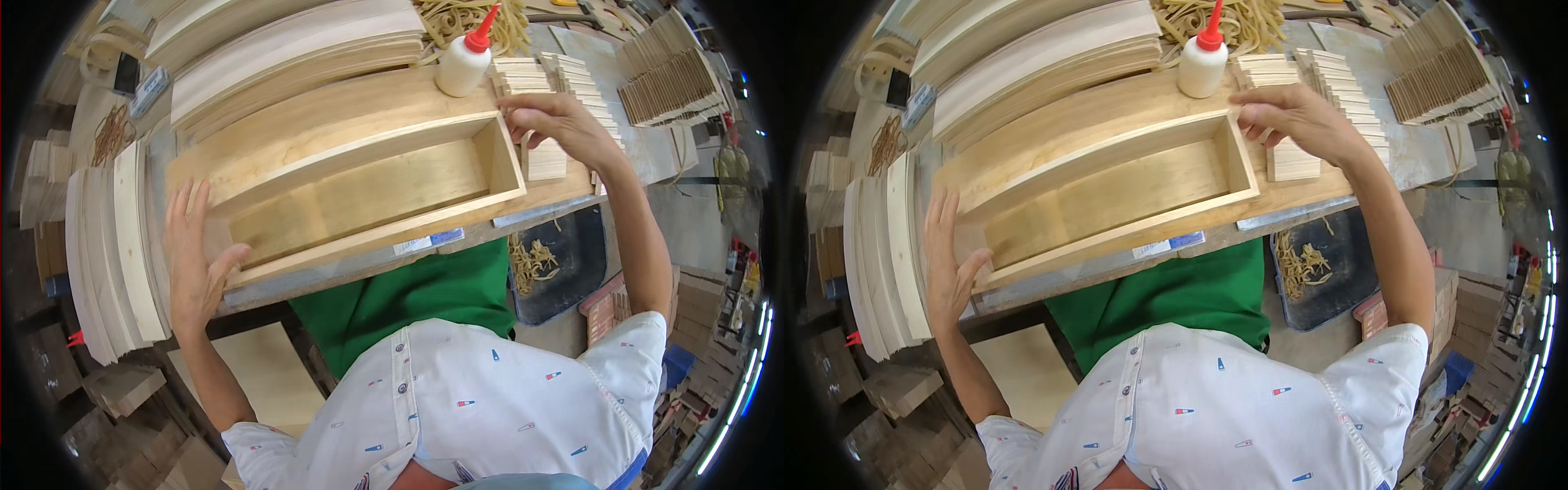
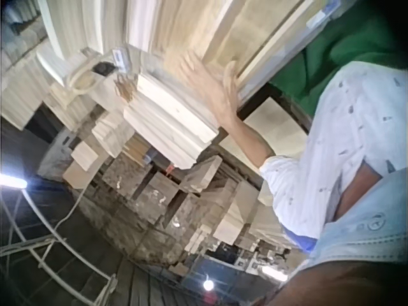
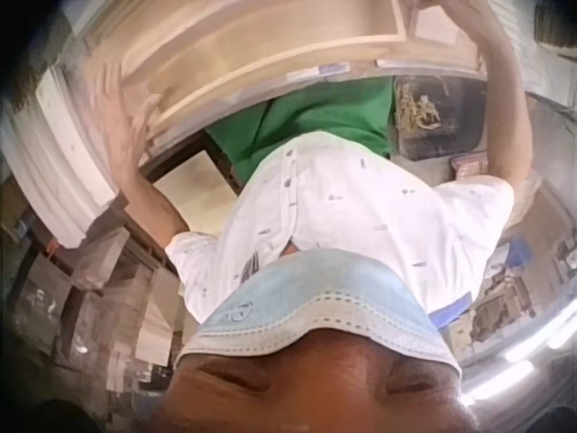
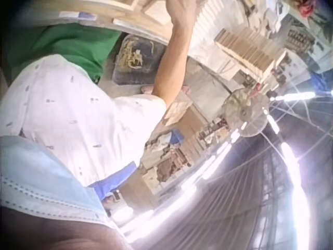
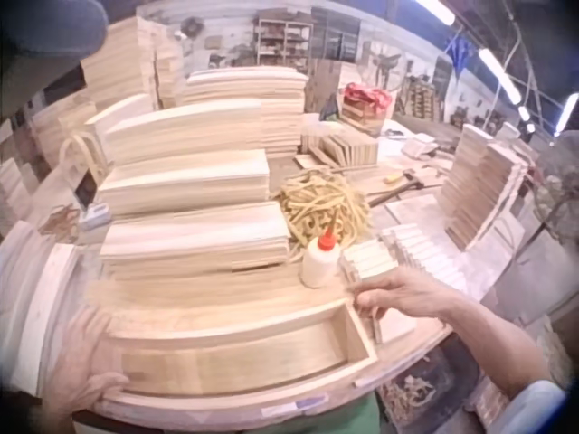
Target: The worker is gluing and assembling small wooden boxes or frames from pre-cut boards in a manufacturing environment.
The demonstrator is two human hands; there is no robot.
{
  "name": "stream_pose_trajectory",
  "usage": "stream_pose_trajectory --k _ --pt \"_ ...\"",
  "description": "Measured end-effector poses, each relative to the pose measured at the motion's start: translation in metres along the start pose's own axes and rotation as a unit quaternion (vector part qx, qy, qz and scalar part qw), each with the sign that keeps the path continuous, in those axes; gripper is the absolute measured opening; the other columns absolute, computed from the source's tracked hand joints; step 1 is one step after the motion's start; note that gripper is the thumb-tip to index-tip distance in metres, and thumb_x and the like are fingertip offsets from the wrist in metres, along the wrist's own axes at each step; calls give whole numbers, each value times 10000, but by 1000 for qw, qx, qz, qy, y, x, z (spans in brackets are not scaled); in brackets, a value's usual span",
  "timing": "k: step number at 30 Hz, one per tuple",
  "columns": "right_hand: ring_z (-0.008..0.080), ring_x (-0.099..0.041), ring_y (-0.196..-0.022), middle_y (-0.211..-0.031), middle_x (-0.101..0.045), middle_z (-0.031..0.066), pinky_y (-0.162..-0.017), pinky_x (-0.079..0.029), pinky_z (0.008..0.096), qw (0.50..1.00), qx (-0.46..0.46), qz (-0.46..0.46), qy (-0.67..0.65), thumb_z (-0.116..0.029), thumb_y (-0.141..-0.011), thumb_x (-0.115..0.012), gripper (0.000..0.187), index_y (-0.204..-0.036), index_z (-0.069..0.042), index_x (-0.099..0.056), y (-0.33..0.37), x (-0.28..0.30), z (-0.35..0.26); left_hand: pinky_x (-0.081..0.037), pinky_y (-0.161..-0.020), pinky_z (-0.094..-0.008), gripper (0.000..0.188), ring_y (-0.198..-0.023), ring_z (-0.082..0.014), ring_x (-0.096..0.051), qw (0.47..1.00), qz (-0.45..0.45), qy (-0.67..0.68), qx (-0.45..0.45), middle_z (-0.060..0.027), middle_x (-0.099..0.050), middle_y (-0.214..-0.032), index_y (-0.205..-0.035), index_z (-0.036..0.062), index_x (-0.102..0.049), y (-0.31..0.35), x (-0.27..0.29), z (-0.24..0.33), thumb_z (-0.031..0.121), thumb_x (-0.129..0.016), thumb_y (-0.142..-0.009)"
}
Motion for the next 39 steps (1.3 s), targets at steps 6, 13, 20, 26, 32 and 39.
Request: stream_pose_trajectory --k 6,13,20,26,32,39 --pt "117 -650 -772 -915 -660 52 -554 -570 261 994 -94 -52 -25 -298 -898 -661 438 -1215 0 -612 -21 -6 3 -216 -1140 -375 533 -1373 -290 -341 990 16 121 75 -161 -422 -1443 -1400 13 -429 -3 -20 -4 74 -563 -888" --pt "164 -680 -800 -918 -665 100 -537 -600 298 974 -179 -134 35 -220 -868 -681 374 -1155 14 -629 -37 2 -22 -239 -1120 -387 508 -1334 -302 -370 982 16 166 89 -164 -428 -1403 -1377 6 -451 1 -26 -11 73 -539 -881" --pt "139 -644 -741 -816 -631 62 -515 -606 283 977 -161 -120 70 -215 -847 -703 369 -1155 -19 -659 -41 3 -15 -239 -1120 -397 510 -1335 -304 -372 981 25 174 82 -167 -435 -1406 -1379 2 -450 2 -29 -9 115 -551 -892" --pt "146 -635 -737 -814 -622 57 -625 -622 310 991 -81 -77 -76 -312 -892 -660 456 -1275 -72 -599 -25 -6 19 -294 -1091 -413 532 -1287 -320 -427 990 131 55 13 -167 -492 -1353 -1337 22 -505 3 -24 -3 182 -655 -852" --pt "154 -636 -778 -984 -659 91 -672 -613 314 993 -38 -59 -94 -354 -920 -616 488 -1310 -66 -567 -22 -12 29 -437 -938 -427 492 -1090 -343 -554 976 69 118 -169 -161 -602 -1181 -1207 34 -604 -20 -61 162 200 -755 -769" --pt "117 -632 -815 -974 -649 68 -656 -587 264 994 -8 -26 -103 -400 -950 -564 525 -1324 -34 -539 -4 -26 26 -482 -653 -389 198 -764 -267 -606 960 52 161 -222 -86 -587 -811 -941 54 -627 -59 -124 228 169 -709 -802"
Point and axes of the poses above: each hand's wrist, its own y-axis away from the middle knuckle, its own x-axis out of the back of the hand, z = x × y, the point moved 2 cm from there along -y, towards the middle knuckle
